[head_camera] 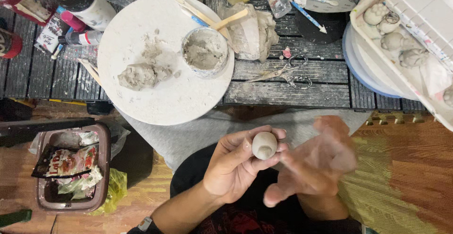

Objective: The person shapes a small piece of gray clay into a ball and then attaches smaller clay pieces to form a paw-like structure. The person repeatedly rolls, pinches, and smooths the clay by hand to refine the shape.

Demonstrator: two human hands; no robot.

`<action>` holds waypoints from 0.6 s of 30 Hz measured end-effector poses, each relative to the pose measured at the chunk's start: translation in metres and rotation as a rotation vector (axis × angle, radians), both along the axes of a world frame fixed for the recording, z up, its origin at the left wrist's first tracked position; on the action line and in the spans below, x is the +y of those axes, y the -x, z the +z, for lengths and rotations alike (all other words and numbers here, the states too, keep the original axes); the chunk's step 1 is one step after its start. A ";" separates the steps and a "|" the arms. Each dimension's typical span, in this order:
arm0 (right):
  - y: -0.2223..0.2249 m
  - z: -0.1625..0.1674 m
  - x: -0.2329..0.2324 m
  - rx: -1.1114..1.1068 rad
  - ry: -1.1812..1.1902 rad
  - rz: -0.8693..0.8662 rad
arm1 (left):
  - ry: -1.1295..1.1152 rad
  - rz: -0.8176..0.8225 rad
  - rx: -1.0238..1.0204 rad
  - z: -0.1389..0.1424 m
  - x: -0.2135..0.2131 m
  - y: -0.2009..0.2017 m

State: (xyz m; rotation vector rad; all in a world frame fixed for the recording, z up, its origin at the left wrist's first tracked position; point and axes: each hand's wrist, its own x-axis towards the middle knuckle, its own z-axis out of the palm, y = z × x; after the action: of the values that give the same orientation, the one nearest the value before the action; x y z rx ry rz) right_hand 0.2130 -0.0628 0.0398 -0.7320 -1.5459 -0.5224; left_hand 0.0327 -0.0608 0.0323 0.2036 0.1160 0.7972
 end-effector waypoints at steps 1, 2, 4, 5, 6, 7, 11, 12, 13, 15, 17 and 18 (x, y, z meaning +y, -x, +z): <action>0.001 0.002 -0.002 -0.032 0.009 0.018 | -0.014 0.006 0.018 0.000 0.001 -0.001; 0.001 0.004 -0.005 -0.062 0.073 -0.012 | -0.031 0.019 0.027 0.001 0.002 -0.001; 0.002 0.008 -0.010 -0.117 0.208 -0.068 | -0.060 0.050 0.050 0.006 0.003 -0.002; 0.003 0.008 -0.010 -0.064 0.219 -0.019 | -0.106 0.086 0.067 0.009 0.004 -0.002; 0.005 0.007 -0.009 -0.011 0.229 0.031 | -0.154 0.124 0.084 0.013 0.006 0.000; 0.007 0.005 -0.008 0.042 0.239 0.081 | -0.202 0.161 0.102 0.018 0.007 0.002; 0.016 -0.007 -0.010 0.299 0.246 0.183 | -0.772 0.380 0.589 0.035 0.017 0.021; 0.018 -0.009 -0.014 0.303 0.277 0.154 | -0.821 0.410 0.607 0.038 0.019 0.024; 0.019 -0.011 -0.016 0.307 0.305 0.127 | -0.871 0.442 0.624 0.040 0.021 0.025; 0.020 -0.015 -0.020 0.285 0.268 0.090 | -0.910 0.457 0.661 0.043 0.023 0.025; 0.022 -0.017 -0.023 0.277 0.261 0.049 | -0.931 0.454 0.693 0.046 0.024 0.025; 0.023 -0.018 -0.024 0.277 0.270 0.027 | -0.934 0.446 0.705 0.048 0.025 0.024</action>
State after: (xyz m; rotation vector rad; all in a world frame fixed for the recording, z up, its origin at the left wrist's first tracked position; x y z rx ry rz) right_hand 0.1896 -0.0870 0.0222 -0.9465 -1.3763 -0.1818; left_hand 0.0083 -0.0362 0.0801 1.3823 0.4612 1.1521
